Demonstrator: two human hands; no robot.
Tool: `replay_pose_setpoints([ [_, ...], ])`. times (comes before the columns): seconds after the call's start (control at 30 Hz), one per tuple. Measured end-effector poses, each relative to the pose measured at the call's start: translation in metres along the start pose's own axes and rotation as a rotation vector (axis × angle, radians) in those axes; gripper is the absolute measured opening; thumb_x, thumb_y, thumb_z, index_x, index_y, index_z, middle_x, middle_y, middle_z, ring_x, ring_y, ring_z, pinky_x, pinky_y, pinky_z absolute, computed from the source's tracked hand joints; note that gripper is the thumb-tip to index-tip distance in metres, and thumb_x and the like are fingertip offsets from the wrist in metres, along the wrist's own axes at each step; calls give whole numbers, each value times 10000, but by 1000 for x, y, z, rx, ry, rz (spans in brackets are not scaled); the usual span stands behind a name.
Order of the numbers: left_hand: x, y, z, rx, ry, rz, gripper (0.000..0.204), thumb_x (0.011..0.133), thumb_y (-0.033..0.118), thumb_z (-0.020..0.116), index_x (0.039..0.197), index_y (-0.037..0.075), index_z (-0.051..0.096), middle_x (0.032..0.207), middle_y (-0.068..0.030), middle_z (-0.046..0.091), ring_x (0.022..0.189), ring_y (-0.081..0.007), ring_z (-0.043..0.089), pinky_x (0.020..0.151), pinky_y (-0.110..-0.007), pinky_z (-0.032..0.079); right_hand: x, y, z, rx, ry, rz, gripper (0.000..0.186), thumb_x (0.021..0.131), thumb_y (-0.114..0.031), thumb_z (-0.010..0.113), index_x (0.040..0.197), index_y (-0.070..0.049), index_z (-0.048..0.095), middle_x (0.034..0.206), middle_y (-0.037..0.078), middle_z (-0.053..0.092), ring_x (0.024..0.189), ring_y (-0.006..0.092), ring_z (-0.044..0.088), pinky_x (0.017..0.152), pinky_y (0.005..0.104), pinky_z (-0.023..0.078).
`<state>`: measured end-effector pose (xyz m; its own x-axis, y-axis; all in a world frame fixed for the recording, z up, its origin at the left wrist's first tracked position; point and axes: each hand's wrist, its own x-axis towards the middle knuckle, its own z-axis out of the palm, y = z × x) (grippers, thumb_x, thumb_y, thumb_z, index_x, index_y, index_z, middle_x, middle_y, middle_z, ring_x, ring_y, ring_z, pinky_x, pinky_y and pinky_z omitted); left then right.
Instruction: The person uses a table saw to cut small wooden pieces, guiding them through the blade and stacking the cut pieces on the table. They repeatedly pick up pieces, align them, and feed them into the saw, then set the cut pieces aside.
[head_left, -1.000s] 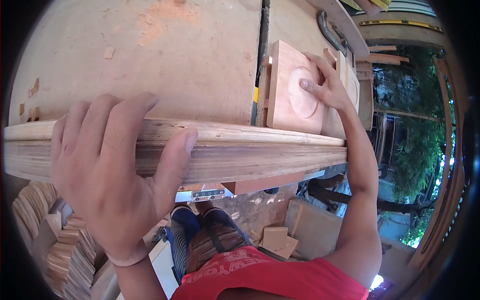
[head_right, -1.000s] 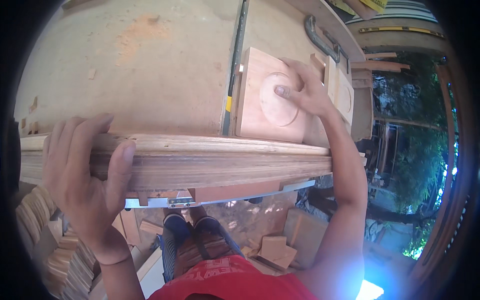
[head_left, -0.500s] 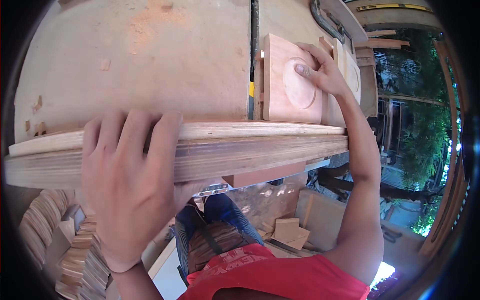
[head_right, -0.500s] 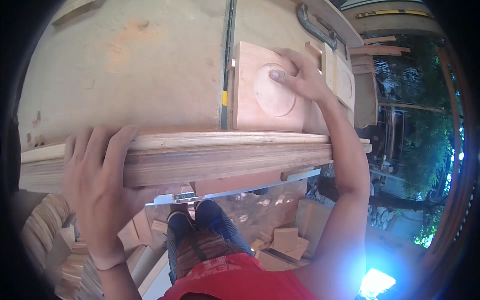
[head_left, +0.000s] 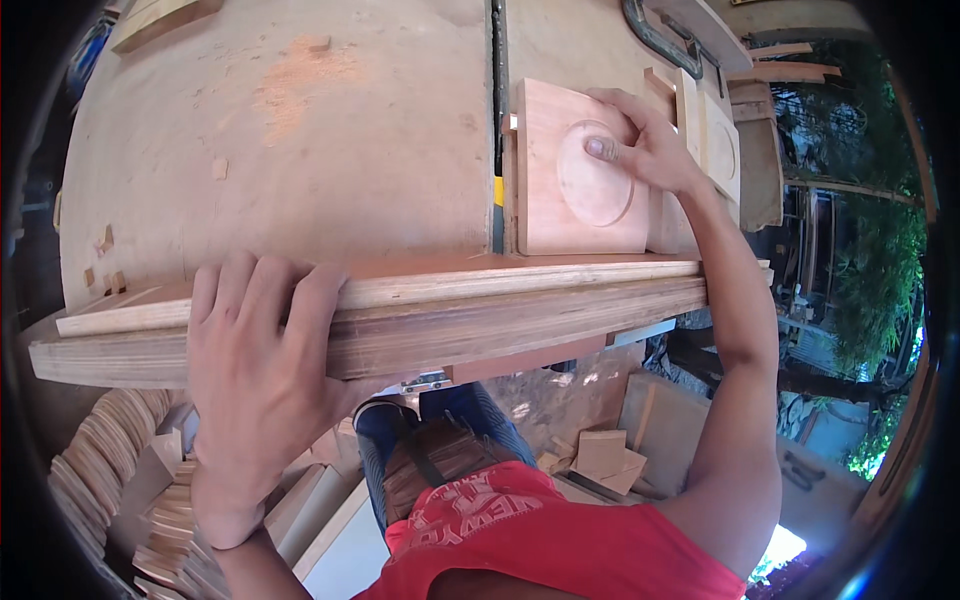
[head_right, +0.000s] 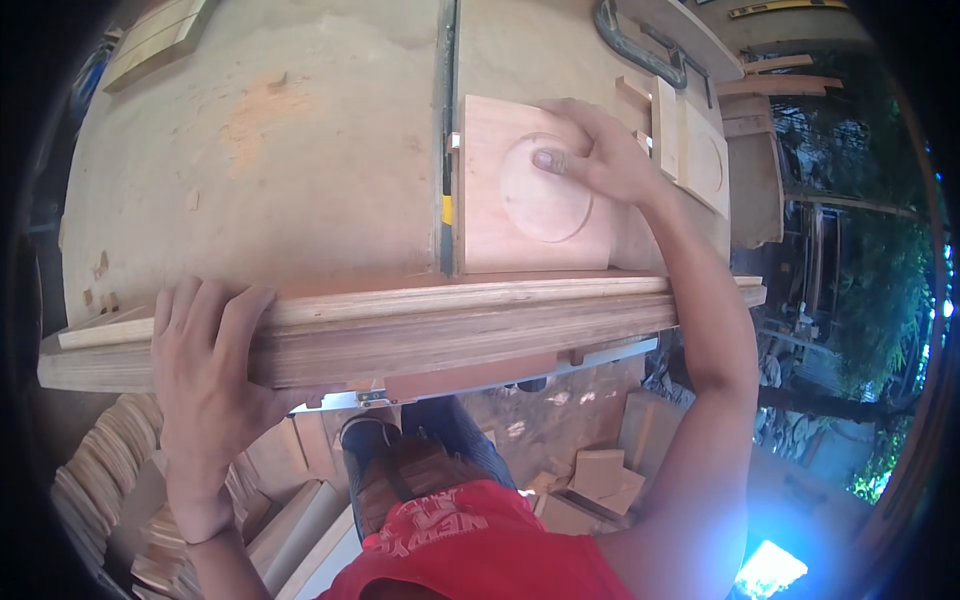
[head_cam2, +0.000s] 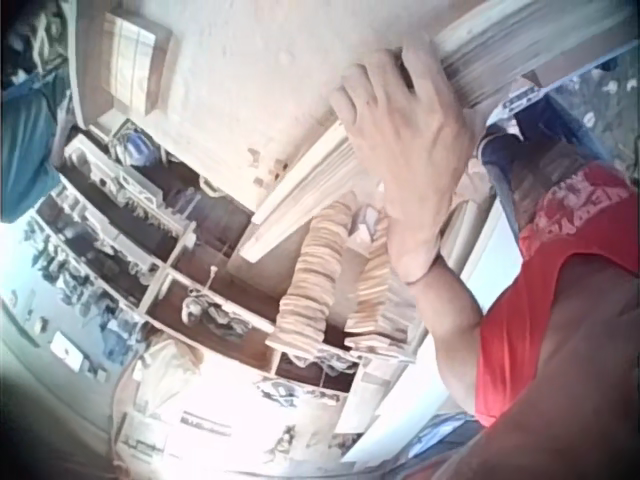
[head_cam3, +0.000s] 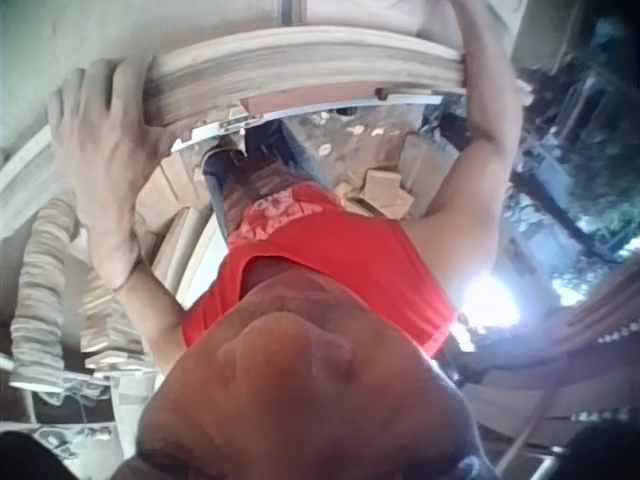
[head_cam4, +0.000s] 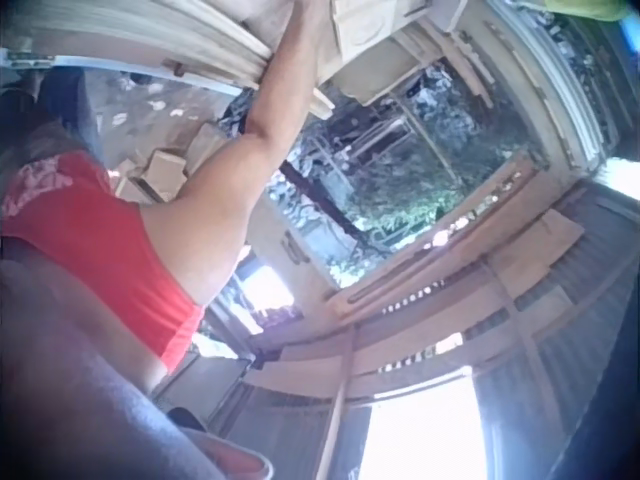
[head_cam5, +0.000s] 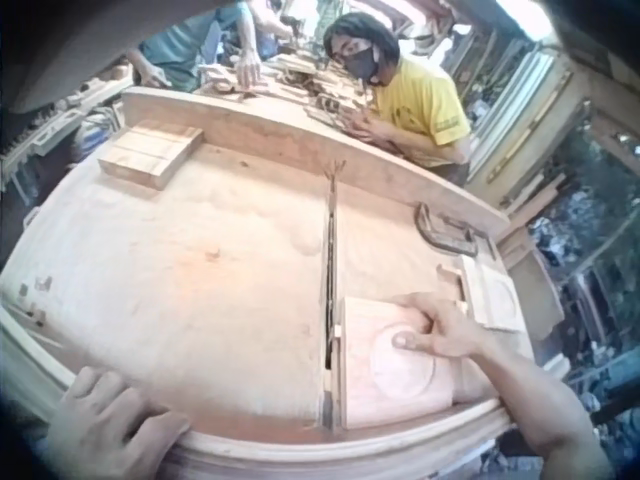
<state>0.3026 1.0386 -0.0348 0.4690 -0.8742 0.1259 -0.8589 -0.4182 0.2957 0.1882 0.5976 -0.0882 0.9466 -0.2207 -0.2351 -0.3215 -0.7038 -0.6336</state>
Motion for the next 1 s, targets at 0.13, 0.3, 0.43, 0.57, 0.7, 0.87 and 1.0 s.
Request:
replay_pose_setpoints([
  [0.13,0,-4,2,-3,66,55,741,593,546,907,1076,46,652,941,-107,573,864,-330,553,785,-456,435,2,17,-1,-95,29,-43,770,873,-467,843,1449,-21,594,1411,207,642,1313,353,610,1109,454,480],
  [0.3,-2,-8,3,28,78,107,852,515,580,947,1099,42,638,945,-107,577,854,-328,556,764,-468,445,-1,7,2,-95,32,-33,756,883,-459,833,1456,-28,593,1428,217,628,1344,377,576,1137,457,457],
  [0.43,-10,-8,0,-5,5,89,743,644,592,897,1070,32,657,921,-106,566,862,-317,556,787,-453,429,-8,-5,6,-117,17,18,732,900,-451,816,1453,-27,595,1429,223,626,1358,385,559,1145,464,448],
  [0.57,-5,-7,-4,-7,-8,75,789,602,612,902,1084,39,654,945,-102,583,873,-317,567,809,-462,441,-1,-8,11,-112,61,74,652,939,-430,780,1410,-6,626,1376,241,656,1340,378,578,1128,460,463],
  [0.7,-11,-4,-1,-3,17,66,802,591,619,893,1093,42,652,969,-102,601,887,-319,578,831,-468,448,4,-24,21,-31,73,79,603,973,-410,748,1383,20,646,1344,247,685,1289,352,634,1094,429,494],
  [0.87,-11,-7,-6,-41,-13,65,722,680,591,864,1096,38,657,938,-103,566,894,-312,560,813,-451,417,10,-20,21,-31,86,131,633,976,-410,755,1415,27,627,1362,230,690,1278,317,655,1088,400,504],
  [1.0,-11,-8,-5,-22,-31,40,834,601,650,868,1130,44,650,968,-99,603,882,-320,573,828,-467,446,14,-7,12,78,60,216,609,979,-405,761,1423,-8,636,1331,196,713,1259,285,666,1083,388,509],
])
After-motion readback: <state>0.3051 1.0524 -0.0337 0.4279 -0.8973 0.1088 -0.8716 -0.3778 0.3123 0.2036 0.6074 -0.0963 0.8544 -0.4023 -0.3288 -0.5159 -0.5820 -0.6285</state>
